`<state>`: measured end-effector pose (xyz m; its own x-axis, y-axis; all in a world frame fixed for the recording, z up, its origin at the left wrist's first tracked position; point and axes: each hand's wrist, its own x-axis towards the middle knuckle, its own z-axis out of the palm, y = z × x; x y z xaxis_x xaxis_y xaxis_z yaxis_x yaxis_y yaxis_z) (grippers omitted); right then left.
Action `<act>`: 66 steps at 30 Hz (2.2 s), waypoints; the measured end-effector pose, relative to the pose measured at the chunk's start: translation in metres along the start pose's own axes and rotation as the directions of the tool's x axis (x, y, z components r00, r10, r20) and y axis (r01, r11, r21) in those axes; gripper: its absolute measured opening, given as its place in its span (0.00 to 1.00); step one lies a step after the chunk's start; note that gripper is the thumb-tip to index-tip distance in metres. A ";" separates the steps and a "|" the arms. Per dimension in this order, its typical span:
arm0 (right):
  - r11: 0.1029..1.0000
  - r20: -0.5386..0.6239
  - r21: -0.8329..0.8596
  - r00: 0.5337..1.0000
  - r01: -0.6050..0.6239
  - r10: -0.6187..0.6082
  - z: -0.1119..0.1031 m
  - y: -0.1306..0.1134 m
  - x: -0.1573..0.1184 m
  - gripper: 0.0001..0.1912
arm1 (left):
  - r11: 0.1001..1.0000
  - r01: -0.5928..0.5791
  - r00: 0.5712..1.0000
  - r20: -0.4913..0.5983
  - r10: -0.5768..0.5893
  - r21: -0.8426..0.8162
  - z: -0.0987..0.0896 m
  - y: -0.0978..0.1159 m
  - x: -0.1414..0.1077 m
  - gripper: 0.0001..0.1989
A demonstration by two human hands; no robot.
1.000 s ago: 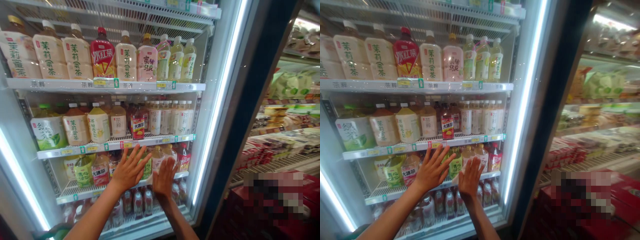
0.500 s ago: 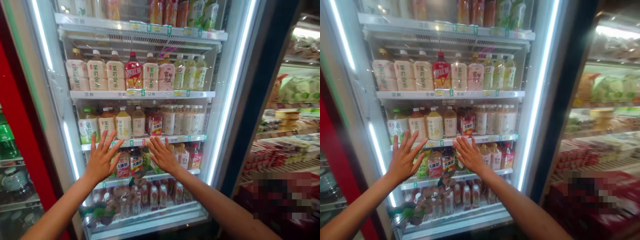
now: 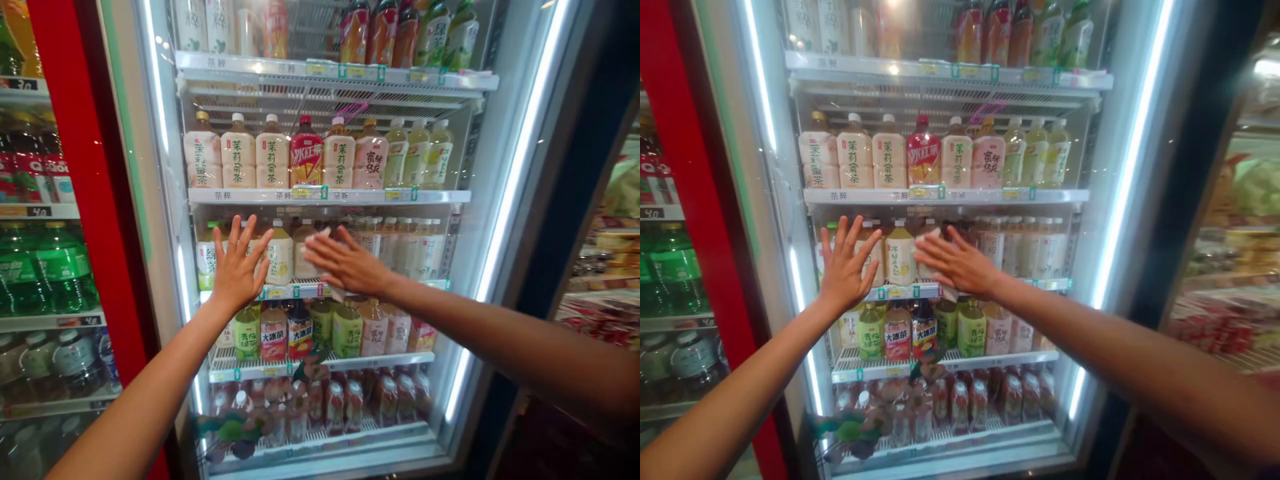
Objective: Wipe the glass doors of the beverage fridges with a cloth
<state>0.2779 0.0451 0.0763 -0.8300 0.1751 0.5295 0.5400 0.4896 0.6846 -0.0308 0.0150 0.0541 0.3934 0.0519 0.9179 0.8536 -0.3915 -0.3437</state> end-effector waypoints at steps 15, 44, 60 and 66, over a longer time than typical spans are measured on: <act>0.997 -0.118 0.029 0.990 -0.072 0.075 -0.023 0.037 0.048 0.38 | 0.999 0.027 1.000 0.008 -0.027 -0.029 0.014 -0.005 -0.008 0.36; 0.992 -0.062 -0.027 0.990 -0.126 0.124 -0.008 -0.002 0.039 0.41 | 0.998 0.050 0.999 -0.005 -0.050 -0.043 0.012 -0.004 -0.006 0.41; 0.989 -0.138 -0.089 0.985 -0.119 0.106 -0.024 0.028 0.058 0.41 | 0.999 0.027 0.999 -0.033 -0.026 0.031 0.010 -0.003 -0.007 0.41; 0.963 0.045 -0.079 0.966 0.257 -0.255 -0.026 0.029 0.068 0.38 | 0.998 0.000 0.999 -0.051 0.003 0.062 0.009 -0.003 -0.008 0.40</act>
<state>0.2409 0.0489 0.1445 -0.9455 0.0826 0.3149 0.3174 0.4488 0.8354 -0.0335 0.0239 0.0465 0.3780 0.0039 0.9258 0.8732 -0.3338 -0.3551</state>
